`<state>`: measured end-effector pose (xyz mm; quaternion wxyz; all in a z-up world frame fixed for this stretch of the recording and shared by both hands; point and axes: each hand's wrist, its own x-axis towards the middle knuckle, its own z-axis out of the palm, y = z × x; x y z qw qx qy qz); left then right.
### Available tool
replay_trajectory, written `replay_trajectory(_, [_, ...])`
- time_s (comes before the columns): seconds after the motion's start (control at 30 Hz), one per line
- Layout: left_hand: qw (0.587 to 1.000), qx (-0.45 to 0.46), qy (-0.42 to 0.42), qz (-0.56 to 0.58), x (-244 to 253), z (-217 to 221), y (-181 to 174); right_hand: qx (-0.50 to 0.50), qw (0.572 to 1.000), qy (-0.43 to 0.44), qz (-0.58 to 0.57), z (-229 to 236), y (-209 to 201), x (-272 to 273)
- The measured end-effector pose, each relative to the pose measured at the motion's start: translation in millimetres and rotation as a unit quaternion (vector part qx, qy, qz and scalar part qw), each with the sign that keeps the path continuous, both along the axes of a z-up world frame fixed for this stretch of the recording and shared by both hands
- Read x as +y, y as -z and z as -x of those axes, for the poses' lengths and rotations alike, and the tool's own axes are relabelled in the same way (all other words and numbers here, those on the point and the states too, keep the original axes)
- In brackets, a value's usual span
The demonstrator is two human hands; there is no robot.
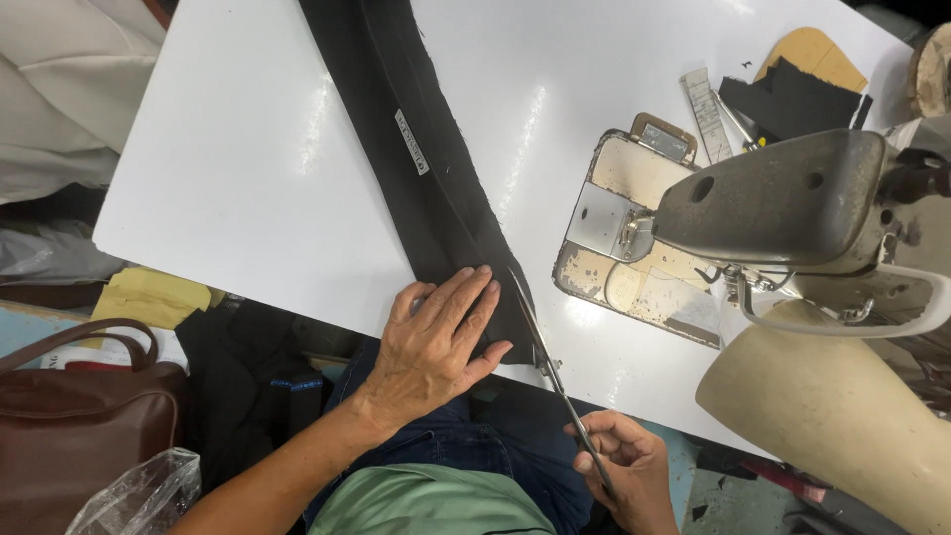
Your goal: The person cuts a long strip of black fabric using scissors while seated. They then measure the fabric with a measuring tape and mark it with chalk before cutting it again.
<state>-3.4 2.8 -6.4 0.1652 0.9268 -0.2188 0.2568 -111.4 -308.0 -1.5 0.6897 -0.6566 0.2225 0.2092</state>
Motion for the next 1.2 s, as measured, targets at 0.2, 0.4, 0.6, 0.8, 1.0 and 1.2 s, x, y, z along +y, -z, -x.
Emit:
replay_trajectory(0.2, [1.000,-0.002,-0.004,0.003,-0.4,0.2,0.9,0.019,0.999,0.005,0.028,-2.8,-5.5,4.9])
replay_trajectory(0.4, [1.000,-0.007,0.000,-0.006,1.5,-1.1,-0.4,0.024,0.999,0.009,0.027,-1.1,-7.6,6.9])
replay_trajectory(0.6, [0.997,-0.058,0.001,0.059,2.5,-20.4,-8.5,0.039,0.997,0.013,0.066,-3.9,-11.9,10.5])
replay_trajectory(0.8, [1.000,0.003,0.002,0.030,10.0,-23.6,-9.7,0.035,0.998,0.017,0.048,3.4,-3.7,7.4])
replay_trajectory(1.0, [0.999,0.020,-0.019,-0.030,17.3,-27.5,-12.6,0.032,0.999,0.019,0.038,6.8,-2.0,6.4])
replay_trajectory(1.2, [0.991,0.029,-0.084,-0.104,12.0,-22.6,-15.9,0.044,0.998,0.023,0.048,5.4,-6.8,8.2])
